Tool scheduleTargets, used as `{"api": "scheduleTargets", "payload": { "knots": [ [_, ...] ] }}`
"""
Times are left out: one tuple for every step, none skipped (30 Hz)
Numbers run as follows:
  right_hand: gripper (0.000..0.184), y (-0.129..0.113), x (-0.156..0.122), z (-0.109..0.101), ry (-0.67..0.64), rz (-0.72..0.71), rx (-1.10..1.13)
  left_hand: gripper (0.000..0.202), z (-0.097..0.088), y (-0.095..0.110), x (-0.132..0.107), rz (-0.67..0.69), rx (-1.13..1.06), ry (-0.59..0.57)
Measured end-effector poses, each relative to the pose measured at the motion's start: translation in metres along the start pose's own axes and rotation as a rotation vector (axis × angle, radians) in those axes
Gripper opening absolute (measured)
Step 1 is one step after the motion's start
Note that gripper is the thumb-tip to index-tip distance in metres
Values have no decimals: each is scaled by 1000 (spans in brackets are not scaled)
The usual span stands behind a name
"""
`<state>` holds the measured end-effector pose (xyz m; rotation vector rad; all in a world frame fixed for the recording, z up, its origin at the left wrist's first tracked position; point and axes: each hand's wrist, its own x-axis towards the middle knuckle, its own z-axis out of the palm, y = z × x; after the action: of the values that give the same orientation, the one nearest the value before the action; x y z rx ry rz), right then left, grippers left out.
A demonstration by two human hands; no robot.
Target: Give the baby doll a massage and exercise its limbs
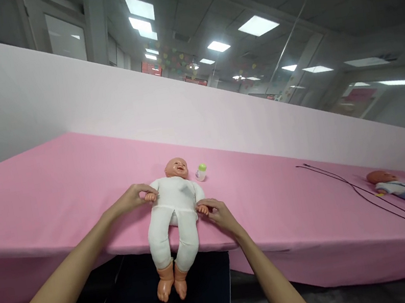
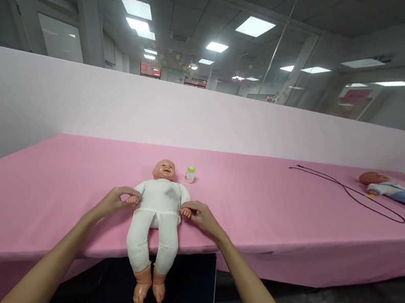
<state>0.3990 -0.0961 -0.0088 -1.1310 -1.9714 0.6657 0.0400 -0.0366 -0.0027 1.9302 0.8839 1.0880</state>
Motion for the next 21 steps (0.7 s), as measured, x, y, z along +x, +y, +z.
{"api": "scheduleTargets", "payload": {
  "knots": [
    [26, 3, 8, -2, 56, 27, 57, 28, 1, -2, 9, 3, -46, 28],
    [30, 6, 18, -3, 127, 57, 111, 40, 2, -4, 19, 5, -108, 62],
    [36, 9, 30, -4, 206, 92, 156, 52, 4, -7, 31, -2, -174, 110],
    [42, 13, 43, -3, 282, 131, 195, 62, 7, -10, 44, -27, -235, 200],
    [47, 16, 56, -3, 345, 171, 227, 68, 10, -13, 57, -69, -281, 299],
    [51, 19, 69, -1, 390, 210, 255, 68, 14, -17, 69, -122, -306, 391],
    [53, 23, 80, 0, 417, 247, 280, 64, 18, -20, 80, -178, -310, 470],
    [55, 26, 90, 1, 430, 279, 301, 59, 21, -24, 89, -234, -302, 533],
    [56, 29, 97, 2, 432, 305, 315, 55, 23, -27, 96, -282, -291, 570],
    [57, 31, 101, 1, 426, 323, 322, 55, 25, -30, 100, -317, -281, 586],
    [57, 32, 103, 0, 416, 333, 326, 55, 25, -32, 101, -338, -275, 582],
    [57, 32, 102, -3, 404, 342, 332, 54, 23, -33, 100, -350, -277, 568],
    [56, 31, 98, -8, 395, 348, 340, 53, 20, -33, 96, -354, -283, 551],
    [54, 29, 92, -13, 374, 345, 349, 51, 16, -33, 89, -345, -292, 518],
    [51, 26, 84, -19, 330, 329, 356, 48, 10, -32, 82, -323, -300, 458],
    [46, 23, 74, -24, 253, 303, 359, 46, 5, -31, 73, -291, -303, 366],
    [41, 20, 64, -29, 140, 274, 354, 44, -1, -30, 63, -255, -297, 246],
    [37, 16, 54, -33, 1, 244, 334, 42, -7, -29, 54, -221, -281, 112],
    [33, 13, 45, -36, -144, 214, 300, 39, -11, -29, 45, -194, -258, -14],
    [32, 10, 37, -38, -265, 186, 258, 38, -14, -29, 37, -174, -232, -114],
    [32, 8, 31, -38, -346, 163, 217, 38, -16, -29, 30, -162, -210, -172]
  ]
}}
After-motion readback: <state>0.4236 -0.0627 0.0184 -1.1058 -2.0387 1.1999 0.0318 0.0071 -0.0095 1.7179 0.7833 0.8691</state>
